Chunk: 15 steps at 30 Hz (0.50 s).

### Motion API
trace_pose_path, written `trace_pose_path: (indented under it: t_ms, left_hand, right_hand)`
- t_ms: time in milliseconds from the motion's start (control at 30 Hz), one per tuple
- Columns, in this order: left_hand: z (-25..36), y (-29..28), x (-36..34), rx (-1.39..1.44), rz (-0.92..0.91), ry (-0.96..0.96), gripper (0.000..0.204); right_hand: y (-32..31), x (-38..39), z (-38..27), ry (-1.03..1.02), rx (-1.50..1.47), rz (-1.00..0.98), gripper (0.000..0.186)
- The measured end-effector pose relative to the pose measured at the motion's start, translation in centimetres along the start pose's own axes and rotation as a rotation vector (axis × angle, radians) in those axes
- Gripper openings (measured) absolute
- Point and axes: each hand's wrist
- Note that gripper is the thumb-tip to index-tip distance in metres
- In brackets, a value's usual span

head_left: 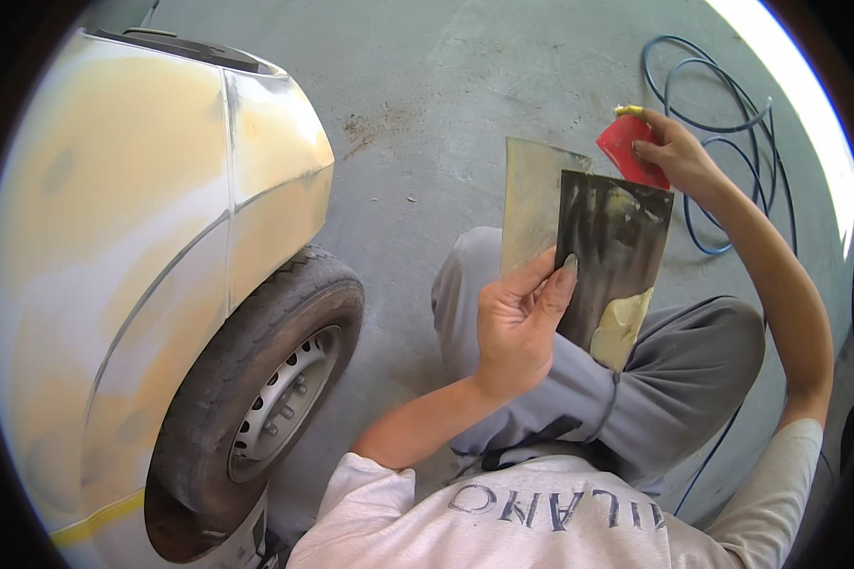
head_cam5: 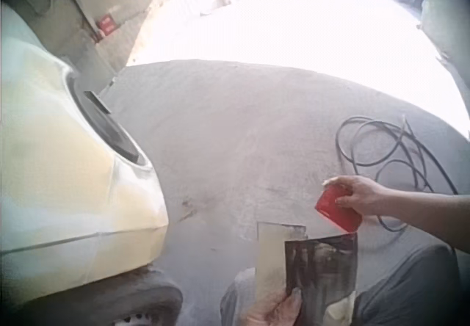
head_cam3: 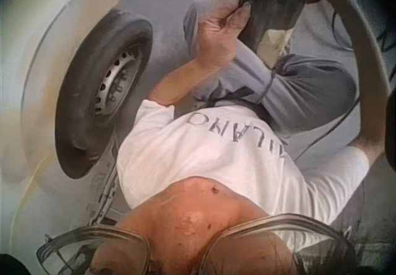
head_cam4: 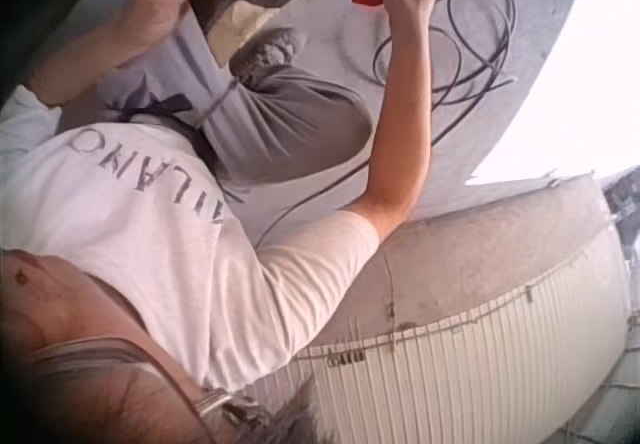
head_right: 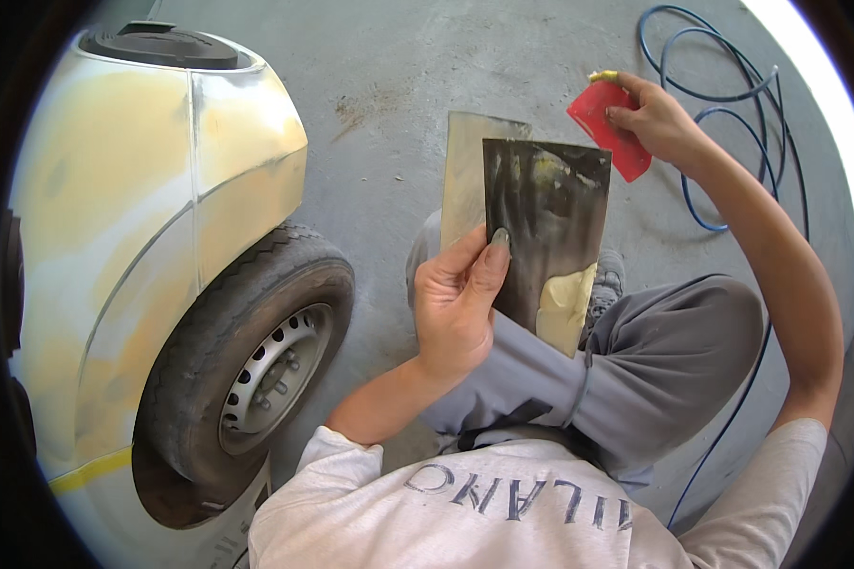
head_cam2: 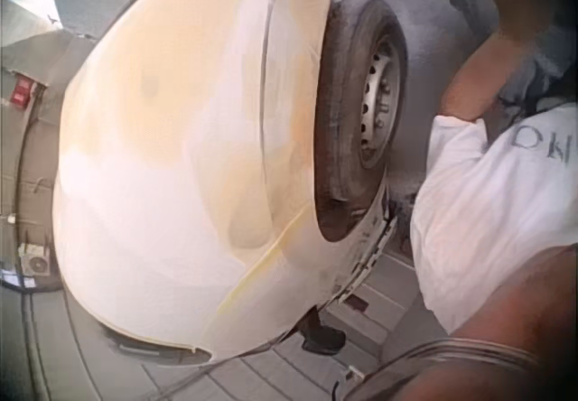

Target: The person applies body filler to a car's front fender and bumper using a metal scraper and a smaller red plastic spreader. They repeatedly transfer filler between tools and spread it over the surface, working around the wheel arch and headlight area.

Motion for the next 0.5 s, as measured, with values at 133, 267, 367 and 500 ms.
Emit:
trace_pose_path:
  t_ms: [133,267,367,500]
  left_hand:
    - [-1.2,-1.1,0.1,-0.013,0.053,-0.011,0.029]
    - [-1.6,-0.5,-0.6,-0.311,0.29,-0.036,0.027]
    - [-0.9,1.1,0.1,-0.36,0.269,-0.009,0.029]
    - [0.2,2.4,1.1,-0.427,0.326,-0.013,0.029]
  right_hand:
    - [5.6,-5.3,3.0,-0.328,0.584,0.098,0.063]
    - [7.3,-6.7,0.8,-0.124,-0.923,-0.842,0.057]
    - [8.0,-5.7,-2.2,-0.188,-1.148,-1.114,0.051]
    - [9.1,-4.8,-5.2,-0.025,-1.18,-1.128,0.036]
Point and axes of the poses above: each hand's wrist, its own x-axis away from the middle knuckle, its own y-axis out of the palm, z = x × y, and after that the axes turned 3 degrees about -y, right-handed
